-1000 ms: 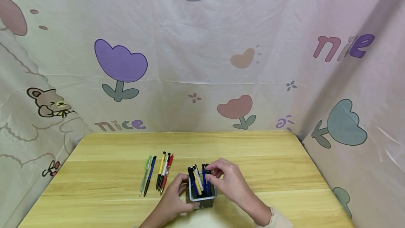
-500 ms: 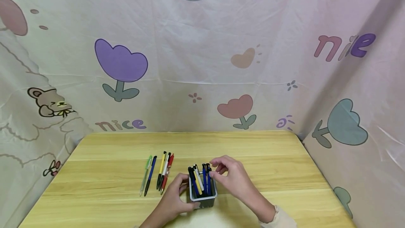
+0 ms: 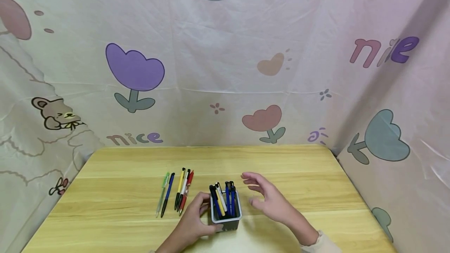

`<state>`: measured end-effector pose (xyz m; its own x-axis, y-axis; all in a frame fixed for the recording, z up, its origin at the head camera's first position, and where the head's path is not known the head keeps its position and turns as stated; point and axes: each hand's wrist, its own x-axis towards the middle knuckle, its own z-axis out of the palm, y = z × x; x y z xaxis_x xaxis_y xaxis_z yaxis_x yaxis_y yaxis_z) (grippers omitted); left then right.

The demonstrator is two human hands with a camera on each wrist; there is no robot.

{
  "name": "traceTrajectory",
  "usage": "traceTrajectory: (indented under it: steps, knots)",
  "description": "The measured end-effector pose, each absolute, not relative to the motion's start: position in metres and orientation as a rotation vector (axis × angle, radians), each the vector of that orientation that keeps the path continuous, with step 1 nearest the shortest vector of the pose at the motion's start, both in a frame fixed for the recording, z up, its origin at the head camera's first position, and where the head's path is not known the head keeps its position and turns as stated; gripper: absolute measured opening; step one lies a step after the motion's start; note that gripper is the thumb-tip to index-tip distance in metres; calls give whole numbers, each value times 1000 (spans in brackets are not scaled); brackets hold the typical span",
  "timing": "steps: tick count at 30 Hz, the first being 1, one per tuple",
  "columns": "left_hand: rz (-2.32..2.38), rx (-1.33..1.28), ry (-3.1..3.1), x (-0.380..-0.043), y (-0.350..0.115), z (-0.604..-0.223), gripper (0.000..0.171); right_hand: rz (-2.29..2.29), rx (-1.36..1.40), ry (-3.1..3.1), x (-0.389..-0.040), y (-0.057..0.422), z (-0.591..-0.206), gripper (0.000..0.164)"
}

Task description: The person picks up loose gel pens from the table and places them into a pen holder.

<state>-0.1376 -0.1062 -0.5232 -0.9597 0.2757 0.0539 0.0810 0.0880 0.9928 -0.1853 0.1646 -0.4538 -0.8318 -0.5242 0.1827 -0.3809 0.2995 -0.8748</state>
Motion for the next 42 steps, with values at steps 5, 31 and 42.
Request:
traceTrajectory:
  steps: [5,31,42]
  knots:
    - [1987,379,2222,-138,-107,-523,72,-1504,-915,2278,-184,175,-465,91]
    - [1936,347,2255,-142,-110,-521,72,-1768,-707,2023,-172,146,-520,82]
    - [1918,321,2277,-143,-108,-518,72,-1808,-659,2003,-171,143,-520,84]
